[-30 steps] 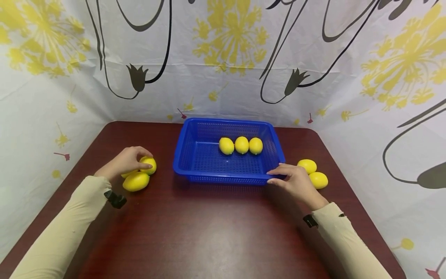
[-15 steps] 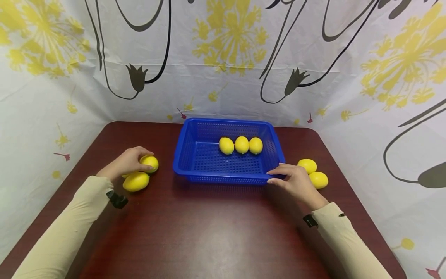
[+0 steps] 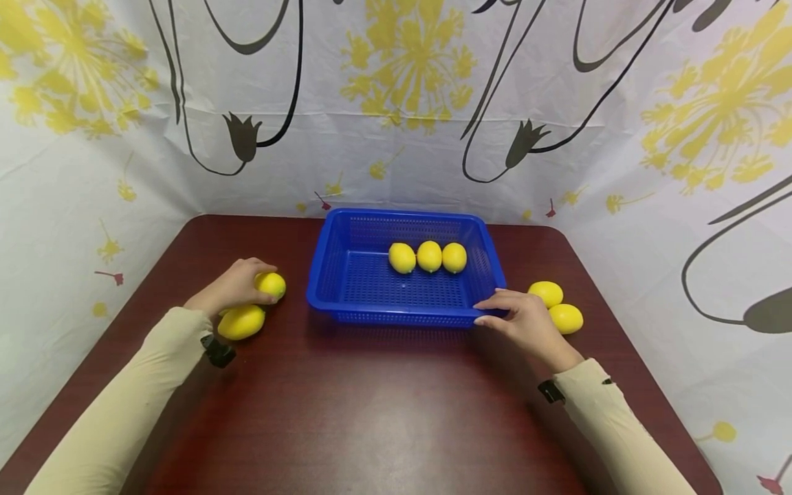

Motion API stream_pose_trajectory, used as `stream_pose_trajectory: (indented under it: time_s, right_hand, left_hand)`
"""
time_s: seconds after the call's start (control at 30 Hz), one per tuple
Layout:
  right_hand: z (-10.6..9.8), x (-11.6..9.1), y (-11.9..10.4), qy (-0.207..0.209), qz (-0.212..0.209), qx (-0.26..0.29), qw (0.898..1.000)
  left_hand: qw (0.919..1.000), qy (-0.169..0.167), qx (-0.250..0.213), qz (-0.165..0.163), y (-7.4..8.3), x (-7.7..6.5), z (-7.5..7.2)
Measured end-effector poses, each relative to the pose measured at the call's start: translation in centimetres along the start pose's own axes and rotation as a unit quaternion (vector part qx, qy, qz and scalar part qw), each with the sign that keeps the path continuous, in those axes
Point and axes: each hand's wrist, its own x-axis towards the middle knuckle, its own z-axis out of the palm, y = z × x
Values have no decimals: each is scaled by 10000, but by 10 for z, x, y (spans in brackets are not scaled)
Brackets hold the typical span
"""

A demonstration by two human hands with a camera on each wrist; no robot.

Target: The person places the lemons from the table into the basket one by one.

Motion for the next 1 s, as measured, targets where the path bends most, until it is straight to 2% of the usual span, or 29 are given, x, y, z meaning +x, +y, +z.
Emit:
stream_pose_trajectory:
  time_s: [0.4,0.8,1.0]
  right_hand:
    - [0,0,-1,-2,14,-46,10000]
    - [-2,0,-2,-31,56,-23,10000]
    - [0,-1,-2,-20,119,-9,9999]
  left_hand:
    - [9994,210,250,-89,6,2,3]
    - [9994,148,234,-202,7,8,7]
    - [9992,193,318,-150,5,10,10]
